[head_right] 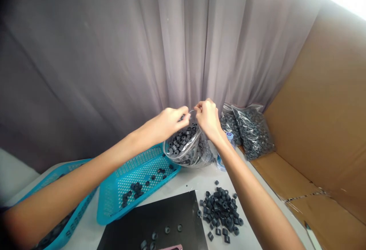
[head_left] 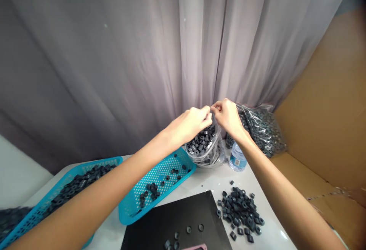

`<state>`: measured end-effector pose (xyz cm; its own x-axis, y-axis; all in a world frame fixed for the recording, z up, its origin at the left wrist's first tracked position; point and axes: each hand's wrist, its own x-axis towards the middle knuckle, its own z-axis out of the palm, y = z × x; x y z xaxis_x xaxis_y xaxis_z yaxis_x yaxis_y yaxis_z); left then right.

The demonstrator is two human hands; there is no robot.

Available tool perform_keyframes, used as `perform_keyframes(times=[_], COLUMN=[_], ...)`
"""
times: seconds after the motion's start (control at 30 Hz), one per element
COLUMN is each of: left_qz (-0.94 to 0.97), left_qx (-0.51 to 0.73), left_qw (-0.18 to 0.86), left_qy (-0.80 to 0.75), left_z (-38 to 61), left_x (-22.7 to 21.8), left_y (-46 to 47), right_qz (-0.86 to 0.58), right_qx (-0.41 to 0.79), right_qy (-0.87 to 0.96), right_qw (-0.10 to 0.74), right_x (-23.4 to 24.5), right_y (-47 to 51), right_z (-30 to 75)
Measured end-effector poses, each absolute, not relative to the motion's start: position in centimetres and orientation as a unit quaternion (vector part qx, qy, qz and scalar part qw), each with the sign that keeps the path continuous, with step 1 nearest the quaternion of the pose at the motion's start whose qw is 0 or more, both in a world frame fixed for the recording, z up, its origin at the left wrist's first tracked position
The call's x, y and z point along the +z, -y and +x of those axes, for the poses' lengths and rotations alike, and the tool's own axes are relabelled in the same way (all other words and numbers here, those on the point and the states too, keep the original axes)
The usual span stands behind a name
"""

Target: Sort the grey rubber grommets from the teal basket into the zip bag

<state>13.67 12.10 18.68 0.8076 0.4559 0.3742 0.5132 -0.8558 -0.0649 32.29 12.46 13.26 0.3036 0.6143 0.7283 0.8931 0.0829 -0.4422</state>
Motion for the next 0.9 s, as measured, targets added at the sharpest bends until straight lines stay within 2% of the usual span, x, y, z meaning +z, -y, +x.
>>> perform_keyframes(times=[0.1,0.3,0.6,0.73,0.8,0.9], left_qz=[-0.951,-0.940,-0.954,-0.946,-0.937,-0.936], left_qx=[-0.121,-0.140,-0.146,-0.248,-0.261,-0.154], left_qw=[0.104,0.127,0.097,0.084,0.067,0.016], left_qy=[0.266,0.283,0.244,0.192,0.223,0.315], left_z=[17.0,17.9,16.5,12.3,8.1,0.4], left_x=[17.6,15.6,15.7,16.2,15.0,10.9], left_y=[-12.7,-13.1,-11.6,-9.8,-9.3,-10.0], right_qz=[-0.663,-0.670,-0.672,-0.682,-0.688,-0.696], right_qx=[-0.153,-0.157,-0.129,-0.123,-0.121,-0.112], right_qy=[0.567,0.558,0.551,0.544,0.540,0.535], right_qw=[0.464,0.464,0.477,0.474,0.470,0.465], right_x=[13.3,13.2,13.7,13.7,13.6,13.5], right_y=[-12.1,-11.8,-11.1,-10.4,-10.1,-10.0], right_z=[32.6,33.6,33.5,34.1,34.2,33.9])
